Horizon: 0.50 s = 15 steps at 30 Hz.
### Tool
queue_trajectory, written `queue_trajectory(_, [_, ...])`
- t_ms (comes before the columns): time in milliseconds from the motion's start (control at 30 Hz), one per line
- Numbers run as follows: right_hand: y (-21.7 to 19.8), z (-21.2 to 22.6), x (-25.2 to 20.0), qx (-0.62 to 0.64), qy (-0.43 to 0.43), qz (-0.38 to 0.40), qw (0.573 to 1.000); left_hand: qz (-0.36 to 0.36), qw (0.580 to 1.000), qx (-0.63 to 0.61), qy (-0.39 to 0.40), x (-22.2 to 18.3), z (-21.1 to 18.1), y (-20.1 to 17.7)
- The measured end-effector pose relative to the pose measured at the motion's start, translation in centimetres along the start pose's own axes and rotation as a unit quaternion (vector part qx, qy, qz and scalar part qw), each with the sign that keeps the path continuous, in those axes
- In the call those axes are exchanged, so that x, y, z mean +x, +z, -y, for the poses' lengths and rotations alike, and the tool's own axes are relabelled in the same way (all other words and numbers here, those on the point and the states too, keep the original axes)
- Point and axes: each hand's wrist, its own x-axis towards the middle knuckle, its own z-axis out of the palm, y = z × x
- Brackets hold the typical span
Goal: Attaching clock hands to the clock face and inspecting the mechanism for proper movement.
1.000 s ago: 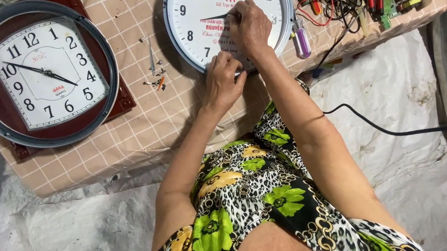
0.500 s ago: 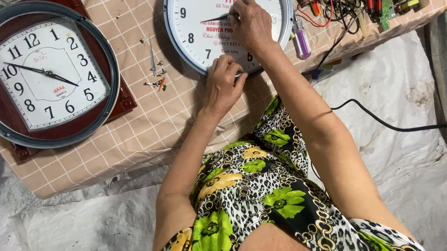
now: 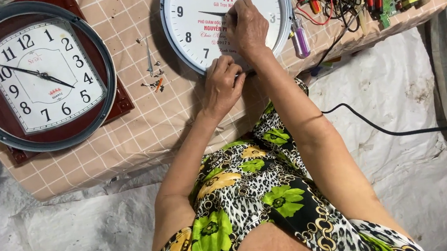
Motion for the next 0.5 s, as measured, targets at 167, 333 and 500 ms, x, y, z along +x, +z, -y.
queue_trajectory(167, [0.1, 0.6, -0.2, 0.004, 0.011, -0.019, 1.0, -0.006, 1.0, -0.006, 0.0, 0.1, -0.3, -0.4])
queue_trajectory(333, [0.7, 0.8, -0.5, -0.021, 0.029, -0.019, 0.999, -0.011, 1.0, -0.004, 0.001, 0.1, -0.6, -0.8])
queue_trajectory(500, [1.1, 1.1, -0.6, -0.035, 0.076, -0.022, 0.996, -0.012, 1.0, 0.005, 0.01, 0.1, -0.8, -1.2])
